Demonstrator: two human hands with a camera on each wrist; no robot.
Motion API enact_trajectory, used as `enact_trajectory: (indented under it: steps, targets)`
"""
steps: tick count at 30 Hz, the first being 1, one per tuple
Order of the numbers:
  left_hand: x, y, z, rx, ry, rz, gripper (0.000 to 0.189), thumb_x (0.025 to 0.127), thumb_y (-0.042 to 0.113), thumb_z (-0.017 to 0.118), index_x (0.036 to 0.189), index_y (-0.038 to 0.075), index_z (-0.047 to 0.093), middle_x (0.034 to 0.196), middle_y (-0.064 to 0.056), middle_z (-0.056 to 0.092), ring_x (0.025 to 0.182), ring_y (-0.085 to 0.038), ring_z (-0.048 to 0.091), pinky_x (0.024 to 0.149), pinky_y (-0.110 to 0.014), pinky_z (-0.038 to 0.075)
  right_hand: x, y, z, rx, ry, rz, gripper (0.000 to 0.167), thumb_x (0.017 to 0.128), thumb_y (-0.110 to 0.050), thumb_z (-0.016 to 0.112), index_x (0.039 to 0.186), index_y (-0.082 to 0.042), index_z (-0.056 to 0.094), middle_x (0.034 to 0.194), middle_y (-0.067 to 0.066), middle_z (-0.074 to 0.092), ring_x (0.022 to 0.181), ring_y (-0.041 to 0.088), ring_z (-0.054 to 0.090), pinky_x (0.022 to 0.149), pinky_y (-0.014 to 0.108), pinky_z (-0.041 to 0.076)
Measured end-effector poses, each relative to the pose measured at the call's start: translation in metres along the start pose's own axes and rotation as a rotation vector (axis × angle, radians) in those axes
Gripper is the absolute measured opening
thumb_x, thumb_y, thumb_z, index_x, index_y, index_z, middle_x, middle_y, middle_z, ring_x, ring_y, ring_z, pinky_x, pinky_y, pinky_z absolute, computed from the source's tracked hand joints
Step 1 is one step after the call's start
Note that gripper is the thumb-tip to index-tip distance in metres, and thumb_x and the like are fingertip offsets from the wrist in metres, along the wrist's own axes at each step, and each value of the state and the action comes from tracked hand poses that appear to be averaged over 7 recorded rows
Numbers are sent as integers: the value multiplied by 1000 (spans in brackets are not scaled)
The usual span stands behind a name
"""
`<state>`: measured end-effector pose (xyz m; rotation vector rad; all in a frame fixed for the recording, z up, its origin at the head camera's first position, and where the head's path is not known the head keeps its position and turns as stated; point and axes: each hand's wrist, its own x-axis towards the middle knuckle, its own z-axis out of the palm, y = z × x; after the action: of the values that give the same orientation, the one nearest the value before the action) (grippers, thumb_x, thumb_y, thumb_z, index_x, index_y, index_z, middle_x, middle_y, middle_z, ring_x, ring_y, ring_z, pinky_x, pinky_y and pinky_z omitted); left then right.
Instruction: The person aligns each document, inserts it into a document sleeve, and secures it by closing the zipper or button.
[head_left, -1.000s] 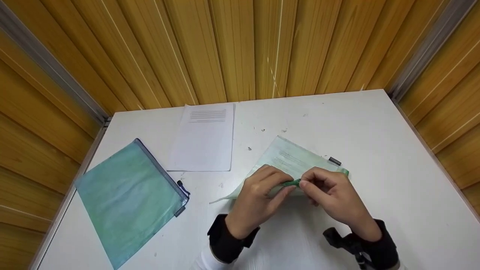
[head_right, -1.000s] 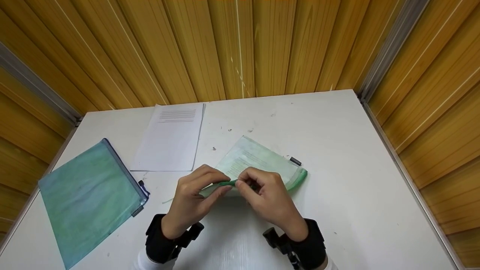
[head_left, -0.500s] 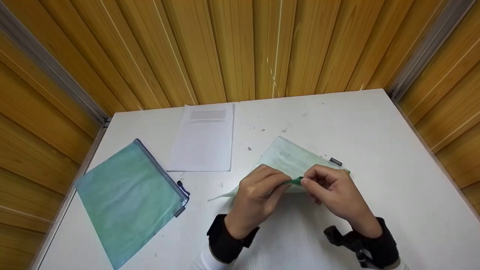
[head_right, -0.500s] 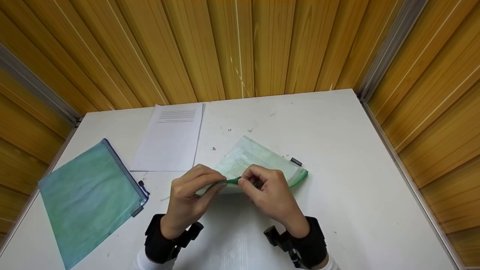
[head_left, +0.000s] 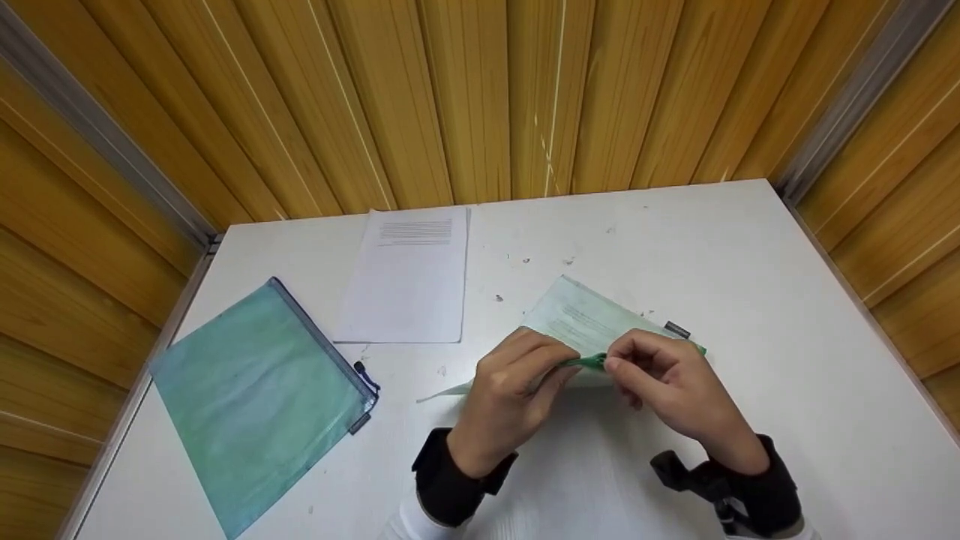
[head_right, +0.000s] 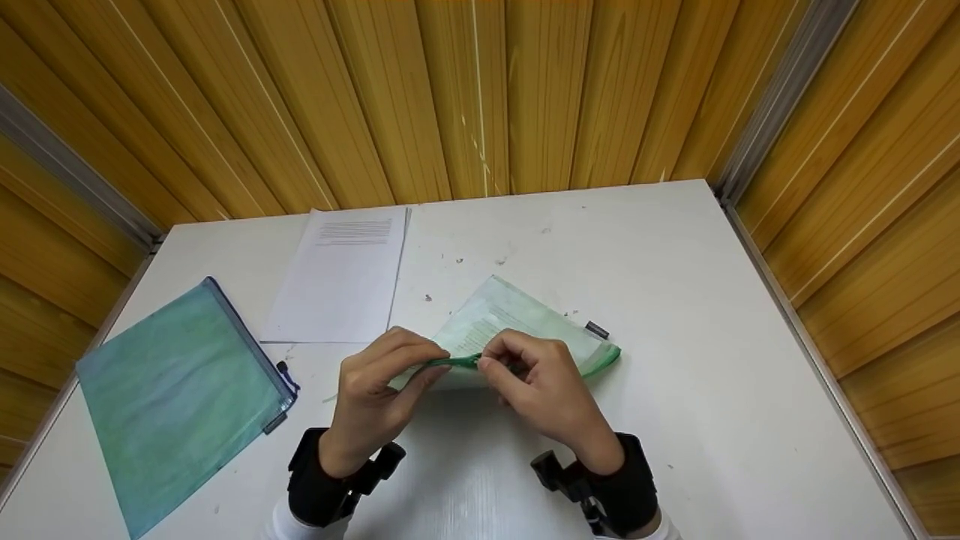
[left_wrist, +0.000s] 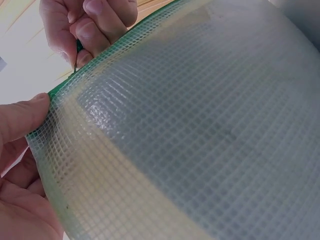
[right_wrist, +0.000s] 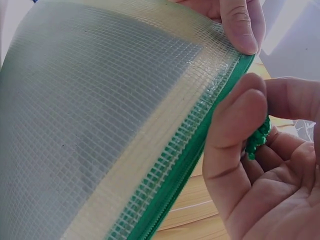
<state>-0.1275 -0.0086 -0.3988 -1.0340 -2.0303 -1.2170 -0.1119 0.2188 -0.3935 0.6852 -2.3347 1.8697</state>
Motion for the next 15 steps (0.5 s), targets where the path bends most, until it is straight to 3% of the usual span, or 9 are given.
enact_trajectory:
  steps: [10, 15]
  targets:
    - [0, -3, 0, 6, 48, 40, 7, 94, -1, 84, 99, 1, 80, 93, -6, 77, 84, -16, 70, 75, -19, 56, 1, 0, -1, -38, 27, 71, 14, 104, 7, 66, 92, 1, 69, 69, -8, 60, 56, 3, 56, 49, 27, 49]
    - [1, -4, -2, -6, 75, 30, 9, 92, -3, 85, 99, 0, 80, 93, -7, 78, 84, -17, 70, 75, -21, 57, 2, 0, -2, -74, 63, 105, 15, 104, 5, 67, 91, 0, 69, 70, -10, 59, 56, 2, 56, 50, 25, 50]
